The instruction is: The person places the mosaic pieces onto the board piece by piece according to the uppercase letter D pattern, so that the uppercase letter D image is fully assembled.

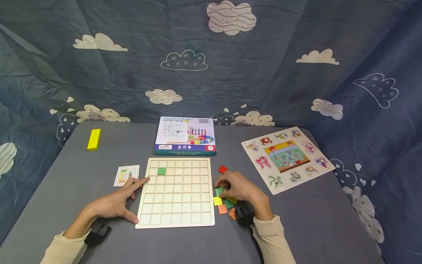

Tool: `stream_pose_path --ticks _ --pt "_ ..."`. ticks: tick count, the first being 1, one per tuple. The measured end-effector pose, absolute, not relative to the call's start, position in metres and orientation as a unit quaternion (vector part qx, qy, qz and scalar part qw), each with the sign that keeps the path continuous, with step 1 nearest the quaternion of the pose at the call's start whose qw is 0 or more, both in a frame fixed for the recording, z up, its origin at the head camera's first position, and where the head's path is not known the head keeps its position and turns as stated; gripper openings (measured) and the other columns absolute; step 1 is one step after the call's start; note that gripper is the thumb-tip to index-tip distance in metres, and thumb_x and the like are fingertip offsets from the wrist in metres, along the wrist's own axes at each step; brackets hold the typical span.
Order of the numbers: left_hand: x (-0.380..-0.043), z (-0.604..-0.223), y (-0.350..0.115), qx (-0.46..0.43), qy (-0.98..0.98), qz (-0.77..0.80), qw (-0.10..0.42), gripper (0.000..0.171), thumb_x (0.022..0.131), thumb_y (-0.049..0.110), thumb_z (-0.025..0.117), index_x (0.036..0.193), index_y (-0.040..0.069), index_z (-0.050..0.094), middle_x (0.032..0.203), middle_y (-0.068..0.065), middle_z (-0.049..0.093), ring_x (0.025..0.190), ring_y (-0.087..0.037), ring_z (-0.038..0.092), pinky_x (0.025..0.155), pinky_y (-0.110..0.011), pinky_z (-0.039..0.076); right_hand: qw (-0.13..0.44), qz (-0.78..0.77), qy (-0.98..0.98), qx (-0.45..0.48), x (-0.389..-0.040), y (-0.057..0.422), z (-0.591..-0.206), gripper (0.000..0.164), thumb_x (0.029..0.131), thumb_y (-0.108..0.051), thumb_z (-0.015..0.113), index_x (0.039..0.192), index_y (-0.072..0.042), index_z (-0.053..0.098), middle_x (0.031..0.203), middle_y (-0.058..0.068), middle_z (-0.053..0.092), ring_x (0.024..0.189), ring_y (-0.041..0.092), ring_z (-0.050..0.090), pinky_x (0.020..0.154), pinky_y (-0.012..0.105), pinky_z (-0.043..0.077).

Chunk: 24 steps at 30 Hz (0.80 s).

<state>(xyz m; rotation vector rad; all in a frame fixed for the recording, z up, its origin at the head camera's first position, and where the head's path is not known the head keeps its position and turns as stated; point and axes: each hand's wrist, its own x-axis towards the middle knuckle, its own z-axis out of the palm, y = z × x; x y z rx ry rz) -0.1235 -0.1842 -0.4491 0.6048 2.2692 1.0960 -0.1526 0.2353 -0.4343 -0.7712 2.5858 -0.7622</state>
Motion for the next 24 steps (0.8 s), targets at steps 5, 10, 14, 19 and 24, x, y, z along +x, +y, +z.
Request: stream_pose_path --ticks 5,10,14,19,24 --pt "-0.1223 -0.4489 -0.1843 0.221 0.844 0.407 0.269 0.126 0.063 0.023 0.095 0.161 0.012 0.016 0.142 -0.016 0.026 0.094 -0.022 0.04 0.073 -0.029 0.041 0.173 -0.269 0.907 -0.275 -0.1534 0.2391 -0.4363 0.025 0.083 -0.012 0.081 0.107 -0.013 0.075 0.103 0.002 0.067 0.089 0.016 0.057 0.081 0.031 0.049" --pt "-0.1225 -0.449 -0.1837 0.22 0.843 0.409 0.272 0.127 0.063 0.022 0.095 0.161 0.013 0.016 0.143 -0.017 0.026 0.095 -0.023 0.041 0.074 -0.031 0.042 0.188 -0.271 0.904 -0.271 -0.1544 0.2444 -0.4379 0.027 0.084 -0.011 0.08 0.111 -0.015 0.075 0.102 0.0 0.063 0.089 0.016 0.054 0.082 0.032 0.048" --pt "-0.1223 -0.4491 -0.1833 0.219 0.843 0.41 0.273 0.127 0.062 0.021 0.096 0.161 0.012 0.016 0.143 -0.017 0.027 0.096 -0.023 0.041 0.075 -0.032 0.042 0.195 -0.266 0.905 -0.268 -0.1539 0.2455 -0.4384 0.028 0.085 -0.008 0.078 0.112 -0.016 0.075 0.102 -0.001 0.062 0.09 0.015 0.053 0.082 0.032 0.047" --pt "-0.1218 -0.4491 -0.1829 0.219 0.846 0.406 0.266 0.127 0.062 0.021 0.096 0.161 0.011 0.017 0.141 -0.016 0.028 0.095 -0.022 0.041 0.074 -0.029 0.041 0.194 -0.259 0.91 -0.261 -0.1525 0.242 -0.4367 0.029 0.083 -0.006 0.077 0.111 -0.016 0.075 0.102 0.0 0.061 0.091 0.015 0.053 0.083 0.033 0.046" --pt "-0.1214 -0.4489 -0.1822 0.214 0.849 0.405 0.264 0.127 0.061 0.02 0.097 0.161 0.011 0.018 0.141 -0.016 0.029 0.096 -0.022 0.041 0.074 -0.029 0.041 0.187 -0.248 0.914 -0.261 -0.1521 0.2382 -0.4351 0.031 0.08 -0.009 0.08 0.11 -0.016 0.075 0.101 -0.001 0.063 0.09 0.014 0.053 0.081 0.032 0.046"
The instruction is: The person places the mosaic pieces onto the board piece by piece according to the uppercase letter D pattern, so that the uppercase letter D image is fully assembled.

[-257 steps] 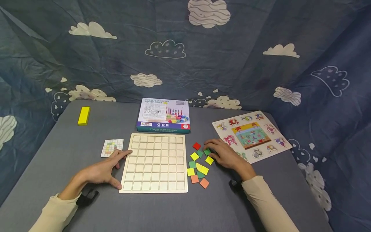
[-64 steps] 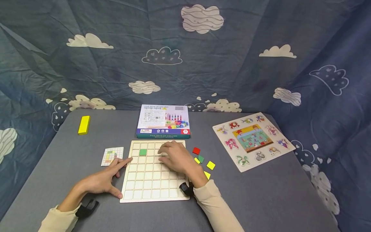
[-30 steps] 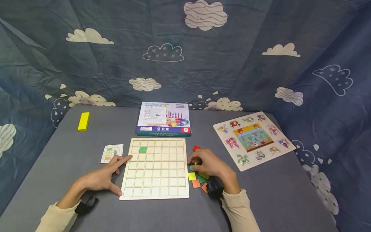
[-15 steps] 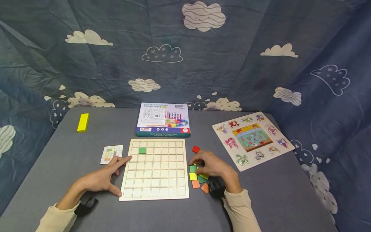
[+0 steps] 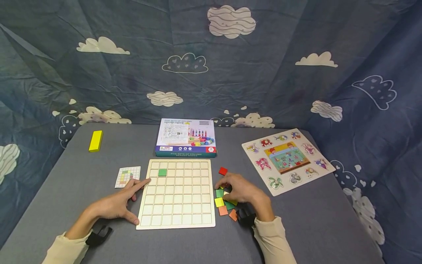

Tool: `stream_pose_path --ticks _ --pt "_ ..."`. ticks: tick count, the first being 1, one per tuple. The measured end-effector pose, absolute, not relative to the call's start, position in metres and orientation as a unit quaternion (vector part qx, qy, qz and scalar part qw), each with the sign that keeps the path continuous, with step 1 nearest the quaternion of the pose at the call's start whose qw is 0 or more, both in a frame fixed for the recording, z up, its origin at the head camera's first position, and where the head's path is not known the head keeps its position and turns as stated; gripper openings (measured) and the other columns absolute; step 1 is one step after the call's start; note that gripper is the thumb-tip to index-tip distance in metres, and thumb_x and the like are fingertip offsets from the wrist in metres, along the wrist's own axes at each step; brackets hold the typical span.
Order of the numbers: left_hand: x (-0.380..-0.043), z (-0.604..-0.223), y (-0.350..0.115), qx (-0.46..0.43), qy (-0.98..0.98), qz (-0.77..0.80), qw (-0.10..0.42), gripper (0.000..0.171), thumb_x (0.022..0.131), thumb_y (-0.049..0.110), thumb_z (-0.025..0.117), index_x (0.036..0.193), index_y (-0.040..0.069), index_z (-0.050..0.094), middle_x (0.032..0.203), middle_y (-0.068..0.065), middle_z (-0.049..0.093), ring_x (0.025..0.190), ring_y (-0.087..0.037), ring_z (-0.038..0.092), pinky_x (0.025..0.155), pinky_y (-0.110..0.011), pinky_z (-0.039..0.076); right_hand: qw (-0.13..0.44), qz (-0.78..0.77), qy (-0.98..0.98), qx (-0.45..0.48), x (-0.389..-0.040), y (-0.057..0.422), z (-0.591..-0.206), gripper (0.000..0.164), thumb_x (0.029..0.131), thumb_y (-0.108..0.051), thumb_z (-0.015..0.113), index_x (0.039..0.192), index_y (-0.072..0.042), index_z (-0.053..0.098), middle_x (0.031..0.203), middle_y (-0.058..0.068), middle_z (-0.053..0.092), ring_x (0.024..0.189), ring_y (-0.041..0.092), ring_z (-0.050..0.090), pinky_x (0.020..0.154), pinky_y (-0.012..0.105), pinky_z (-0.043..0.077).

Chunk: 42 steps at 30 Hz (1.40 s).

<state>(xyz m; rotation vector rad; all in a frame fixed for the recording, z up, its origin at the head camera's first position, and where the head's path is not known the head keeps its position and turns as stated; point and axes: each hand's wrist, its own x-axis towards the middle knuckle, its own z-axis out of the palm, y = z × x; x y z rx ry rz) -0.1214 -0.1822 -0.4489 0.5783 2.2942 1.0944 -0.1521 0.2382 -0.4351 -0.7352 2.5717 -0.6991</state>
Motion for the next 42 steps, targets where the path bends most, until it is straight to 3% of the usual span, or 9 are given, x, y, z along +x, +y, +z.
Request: stream_pose_path --ticks 13,26,42 --pt "-0.1224 -0.4504 -0.1821 0.216 0.848 0.403 0.266 0.127 0.061 0.021 0.096 0.161 0.012 0.018 0.141 -0.016 0.029 0.096 -0.022 0.041 0.074 -0.03 0.041 0.196 -0.249 0.916 -0.247 -0.153 0.236 -0.4369 0.029 0.081 -0.011 0.082 0.108 -0.017 0.075 0.106 0.0 0.064 0.095 0.016 0.055 0.087 0.038 0.047" --pt "-0.1209 -0.4508 -0.1829 0.208 0.848 0.405 0.271 0.127 0.062 0.02 0.096 0.161 0.014 0.017 0.139 -0.014 0.029 0.095 -0.022 0.04 0.071 -0.029 0.04 0.18 -0.247 0.915 -0.261 -0.1522 0.2354 -0.4361 0.024 0.08 -0.011 0.083 0.101 -0.015 0.072 0.098 -0.001 0.062 0.088 0.014 0.054 0.08 0.031 0.047" --pt "-0.1216 -0.4504 -0.1826 0.215 0.846 0.405 0.27 0.127 0.062 0.021 0.096 0.161 0.012 0.017 0.14 -0.015 0.028 0.096 -0.023 0.04 0.073 -0.029 0.04 0.159 -0.24 0.918 -0.273 -0.1538 0.2361 -0.4393 0.022 0.08 -0.008 0.081 0.1 -0.013 0.074 0.097 -0.002 0.064 0.088 0.011 0.058 0.079 0.03 0.05"
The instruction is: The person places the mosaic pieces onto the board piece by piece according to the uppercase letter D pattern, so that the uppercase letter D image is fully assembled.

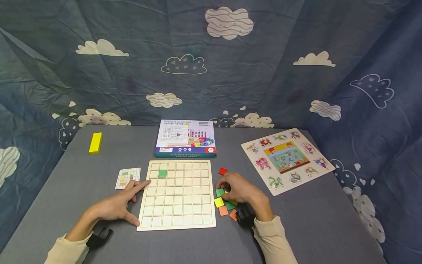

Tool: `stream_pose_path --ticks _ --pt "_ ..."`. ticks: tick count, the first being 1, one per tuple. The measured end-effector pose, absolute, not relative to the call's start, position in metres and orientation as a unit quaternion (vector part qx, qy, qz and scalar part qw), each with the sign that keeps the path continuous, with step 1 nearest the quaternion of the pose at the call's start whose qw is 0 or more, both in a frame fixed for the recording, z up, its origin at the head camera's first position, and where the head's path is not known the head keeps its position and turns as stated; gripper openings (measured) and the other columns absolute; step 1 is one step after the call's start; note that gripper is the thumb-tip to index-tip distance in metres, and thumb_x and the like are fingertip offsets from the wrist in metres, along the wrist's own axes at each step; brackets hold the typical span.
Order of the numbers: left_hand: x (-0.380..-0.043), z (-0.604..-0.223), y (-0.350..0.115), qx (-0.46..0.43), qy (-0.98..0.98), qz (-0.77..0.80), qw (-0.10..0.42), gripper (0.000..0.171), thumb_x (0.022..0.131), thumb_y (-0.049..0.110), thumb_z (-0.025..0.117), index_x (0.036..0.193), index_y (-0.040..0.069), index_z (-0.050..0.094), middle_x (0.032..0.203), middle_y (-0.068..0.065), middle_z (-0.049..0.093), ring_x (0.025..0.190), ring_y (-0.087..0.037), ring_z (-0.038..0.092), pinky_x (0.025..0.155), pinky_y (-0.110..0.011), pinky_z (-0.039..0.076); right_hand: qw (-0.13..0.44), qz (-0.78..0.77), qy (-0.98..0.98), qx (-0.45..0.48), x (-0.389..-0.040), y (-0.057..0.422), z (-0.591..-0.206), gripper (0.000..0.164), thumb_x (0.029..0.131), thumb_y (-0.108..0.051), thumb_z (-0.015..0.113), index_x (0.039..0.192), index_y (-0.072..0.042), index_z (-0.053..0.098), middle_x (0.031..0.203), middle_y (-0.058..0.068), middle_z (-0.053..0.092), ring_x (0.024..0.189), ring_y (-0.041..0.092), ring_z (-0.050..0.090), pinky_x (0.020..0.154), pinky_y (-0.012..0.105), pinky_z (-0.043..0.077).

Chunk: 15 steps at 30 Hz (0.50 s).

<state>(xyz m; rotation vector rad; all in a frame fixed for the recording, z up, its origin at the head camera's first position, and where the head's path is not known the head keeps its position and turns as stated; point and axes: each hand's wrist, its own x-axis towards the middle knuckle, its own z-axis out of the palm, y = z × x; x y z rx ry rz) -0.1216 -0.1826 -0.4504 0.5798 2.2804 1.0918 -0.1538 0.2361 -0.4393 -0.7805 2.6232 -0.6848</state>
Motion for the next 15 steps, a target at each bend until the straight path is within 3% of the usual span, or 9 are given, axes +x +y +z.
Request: stream_pose_path --ticks 8,15 --pt "-0.122 -0.449 -0.183 0.222 0.844 0.407 0.271 0.127 0.063 0.022 0.096 0.161 0.012 0.016 0.14 -0.015 0.028 0.096 -0.023 0.04 0.074 -0.029 0.041 0.151 -0.221 0.927 -0.264 -0.154 0.231 -0.436 0.023 0.079 -0.009 0.078 0.101 -0.015 0.072 0.097 -0.003 0.064 0.087 0.014 0.054 0.081 0.034 0.048" --pt "-0.122 -0.449 -0.183 0.22 0.847 0.403 0.267 0.127 0.062 0.021 0.096 0.161 0.011 0.017 0.139 -0.016 0.029 0.096 -0.023 0.041 0.074 -0.029 0.042 0.14 -0.238 0.923 -0.269 -0.157 0.224 -0.433 0.026 0.08 -0.008 0.075 0.105 -0.012 0.069 0.098 -0.003 0.066 0.091 0.015 0.06 0.084 0.038 0.051"
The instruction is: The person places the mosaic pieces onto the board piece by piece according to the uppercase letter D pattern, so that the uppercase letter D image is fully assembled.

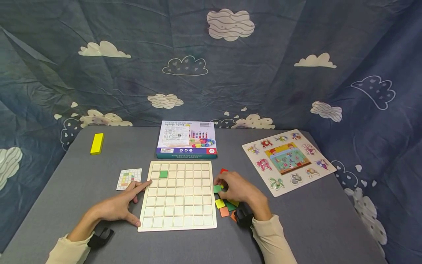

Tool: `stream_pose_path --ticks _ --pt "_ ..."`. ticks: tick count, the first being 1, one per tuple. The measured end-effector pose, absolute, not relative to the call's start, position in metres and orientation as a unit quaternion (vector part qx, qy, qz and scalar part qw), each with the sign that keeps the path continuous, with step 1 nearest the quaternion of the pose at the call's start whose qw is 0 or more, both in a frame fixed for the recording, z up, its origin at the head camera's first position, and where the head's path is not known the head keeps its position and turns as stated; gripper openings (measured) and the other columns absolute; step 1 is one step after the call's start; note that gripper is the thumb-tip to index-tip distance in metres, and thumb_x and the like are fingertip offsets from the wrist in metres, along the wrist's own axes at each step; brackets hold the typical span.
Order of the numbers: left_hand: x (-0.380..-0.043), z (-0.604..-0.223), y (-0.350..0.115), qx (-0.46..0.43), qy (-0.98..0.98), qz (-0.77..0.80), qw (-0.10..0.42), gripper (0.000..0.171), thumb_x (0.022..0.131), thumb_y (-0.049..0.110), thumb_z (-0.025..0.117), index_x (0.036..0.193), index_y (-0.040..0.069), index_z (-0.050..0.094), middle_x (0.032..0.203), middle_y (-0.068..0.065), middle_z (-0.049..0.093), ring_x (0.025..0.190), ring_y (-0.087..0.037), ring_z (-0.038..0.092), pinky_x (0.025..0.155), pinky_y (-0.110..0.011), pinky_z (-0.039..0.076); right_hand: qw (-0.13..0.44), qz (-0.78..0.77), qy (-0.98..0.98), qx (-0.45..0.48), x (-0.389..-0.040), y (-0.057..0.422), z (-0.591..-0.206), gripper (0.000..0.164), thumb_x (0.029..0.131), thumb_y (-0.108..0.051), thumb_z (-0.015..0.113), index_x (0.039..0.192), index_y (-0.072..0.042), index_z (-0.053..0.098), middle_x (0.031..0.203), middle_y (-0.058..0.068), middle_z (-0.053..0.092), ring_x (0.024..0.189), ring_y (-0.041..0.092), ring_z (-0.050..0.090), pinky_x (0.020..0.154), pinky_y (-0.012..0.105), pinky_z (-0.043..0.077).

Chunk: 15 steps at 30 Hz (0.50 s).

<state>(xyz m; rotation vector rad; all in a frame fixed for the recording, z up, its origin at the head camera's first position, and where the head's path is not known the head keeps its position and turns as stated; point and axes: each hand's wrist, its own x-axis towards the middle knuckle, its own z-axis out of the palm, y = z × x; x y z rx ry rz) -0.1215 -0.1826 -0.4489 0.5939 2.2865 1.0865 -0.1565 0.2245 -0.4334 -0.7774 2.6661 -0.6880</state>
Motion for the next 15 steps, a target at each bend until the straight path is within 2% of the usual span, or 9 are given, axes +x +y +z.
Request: stream_pose_path --ticks 9,15 --pt "-0.122 -0.45 -0.183 0.214 0.848 0.402 0.27 0.128 0.061 0.022 0.096 0.161 0.012 0.017 0.141 -0.016 0.028 0.097 -0.023 0.041 0.075 -0.03 0.042 0.121 -0.228 0.926 -0.276 -0.162 0.214 -0.428 0.025 0.082 -0.014 0.076 0.106 -0.01 0.069 0.094 -0.004 0.063 0.086 0.016 0.058 0.08 0.033 0.049" --pt "-0.122 -0.45 -0.182 0.216 0.847 0.403 0.271 0.128 0.061 0.021 0.096 0.161 0.012 0.017 0.141 -0.016 0.028 0.097 -0.023 0.041 0.075 -0.03 0.042 0.132 -0.227 0.927 -0.269 -0.165 0.201 -0.426 0.026 0.083 -0.017 0.077 0.108 -0.012 0.069 0.094 -0.006 0.064 0.087 0.014 0.058 0.081 0.032 0.049"
